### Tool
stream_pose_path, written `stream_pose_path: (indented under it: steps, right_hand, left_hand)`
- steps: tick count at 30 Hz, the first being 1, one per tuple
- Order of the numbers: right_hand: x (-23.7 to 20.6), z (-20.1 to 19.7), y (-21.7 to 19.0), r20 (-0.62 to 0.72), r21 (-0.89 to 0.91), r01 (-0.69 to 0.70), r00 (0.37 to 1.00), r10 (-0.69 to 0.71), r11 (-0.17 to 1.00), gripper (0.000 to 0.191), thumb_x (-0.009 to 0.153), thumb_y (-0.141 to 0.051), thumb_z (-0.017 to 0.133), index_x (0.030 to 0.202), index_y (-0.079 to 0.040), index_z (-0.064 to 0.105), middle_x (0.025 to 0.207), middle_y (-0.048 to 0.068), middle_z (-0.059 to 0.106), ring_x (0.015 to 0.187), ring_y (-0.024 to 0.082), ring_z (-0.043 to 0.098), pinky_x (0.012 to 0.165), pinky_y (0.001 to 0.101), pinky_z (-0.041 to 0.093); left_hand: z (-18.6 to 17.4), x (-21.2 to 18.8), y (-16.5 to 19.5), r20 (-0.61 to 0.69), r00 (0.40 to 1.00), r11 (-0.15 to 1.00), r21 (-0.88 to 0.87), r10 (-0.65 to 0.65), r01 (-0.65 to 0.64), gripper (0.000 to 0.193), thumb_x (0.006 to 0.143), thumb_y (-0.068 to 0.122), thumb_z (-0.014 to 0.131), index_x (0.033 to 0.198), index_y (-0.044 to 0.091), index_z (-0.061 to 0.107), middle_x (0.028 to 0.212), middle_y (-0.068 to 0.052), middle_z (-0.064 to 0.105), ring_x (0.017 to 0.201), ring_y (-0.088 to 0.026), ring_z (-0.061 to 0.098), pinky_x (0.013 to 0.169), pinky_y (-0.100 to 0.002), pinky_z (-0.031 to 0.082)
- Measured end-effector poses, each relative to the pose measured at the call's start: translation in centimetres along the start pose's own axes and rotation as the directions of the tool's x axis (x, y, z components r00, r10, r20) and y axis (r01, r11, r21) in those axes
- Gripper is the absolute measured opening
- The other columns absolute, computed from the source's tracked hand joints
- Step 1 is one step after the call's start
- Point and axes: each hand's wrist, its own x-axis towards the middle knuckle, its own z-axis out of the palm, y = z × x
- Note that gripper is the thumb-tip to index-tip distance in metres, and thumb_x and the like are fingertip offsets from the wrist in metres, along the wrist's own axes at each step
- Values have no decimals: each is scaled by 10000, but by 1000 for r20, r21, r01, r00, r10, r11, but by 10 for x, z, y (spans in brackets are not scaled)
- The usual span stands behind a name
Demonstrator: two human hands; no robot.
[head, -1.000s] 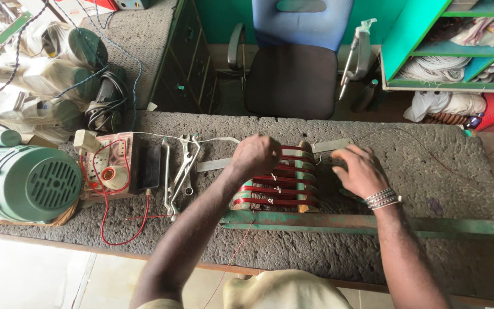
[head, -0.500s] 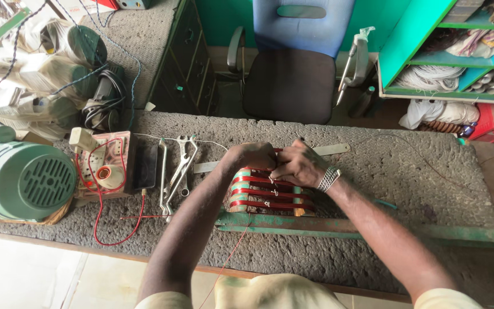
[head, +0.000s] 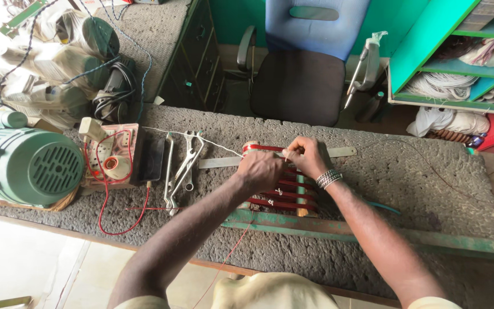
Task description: The person winds red enameled copper wire back and forth around a slotted coil former on a workbench, guiding the wire by hand and occasionally using pliers. They rotate and reposition the coil, tighten the windings, and tie the wound coil with white string.
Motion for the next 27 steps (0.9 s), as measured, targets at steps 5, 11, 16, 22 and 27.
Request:
stream_pose_path:
  steps: [5,11,16,22,27]
  right_hand:
    - [-1,-34,-14,180,83,367,909,-376,926,120,857,-237,778,894,-124,769,824,16,728,735,171,691,664,356,558]
    - [-6,-29,-38,457,-266,768,632,-626,583,169,774,-239,800,921,-298,858,815,-6,736,704,200,673,626,421,512]
    - [-9,-27,-35,253,-61,651,743,-619,756,102,796,-274,822,835,-183,801,779,9,731,703,219,704,660,369,564]
    - [-23,-41,-43,114,-211,365,930,-348,907,160,824,-215,796,828,-61,754,787,102,723,732,279,712,651,404,555]
    - [-38,-30,-57,191,-140,216,963,-188,966,125,800,-146,778,821,-34,725,792,129,738,709,284,733,651,396,563]
  left_hand:
    - [5,30,-24,61,989,974,-191,132,-118,145,822,236,626,788,139,729,660,-73,694,547,-178,639,520,-339,512]
    - [-3,78,-44,561,827,834,-477,44,279,205,727,230,774,906,131,779,667,-19,679,580,-158,599,569,-388,509]
    - [7,51,-44,18,997,859,-509,73,-54,203,769,274,700,867,122,793,684,-88,718,649,-255,702,634,-431,592]
    - [5,12,-2,-226,914,906,-343,-336,248,222,818,220,646,829,9,715,756,-235,715,702,-377,740,608,-489,604]
    - [3,5,17,-23,857,616,-706,-515,351,254,851,259,661,847,33,779,805,-249,736,780,-392,741,744,-487,595]
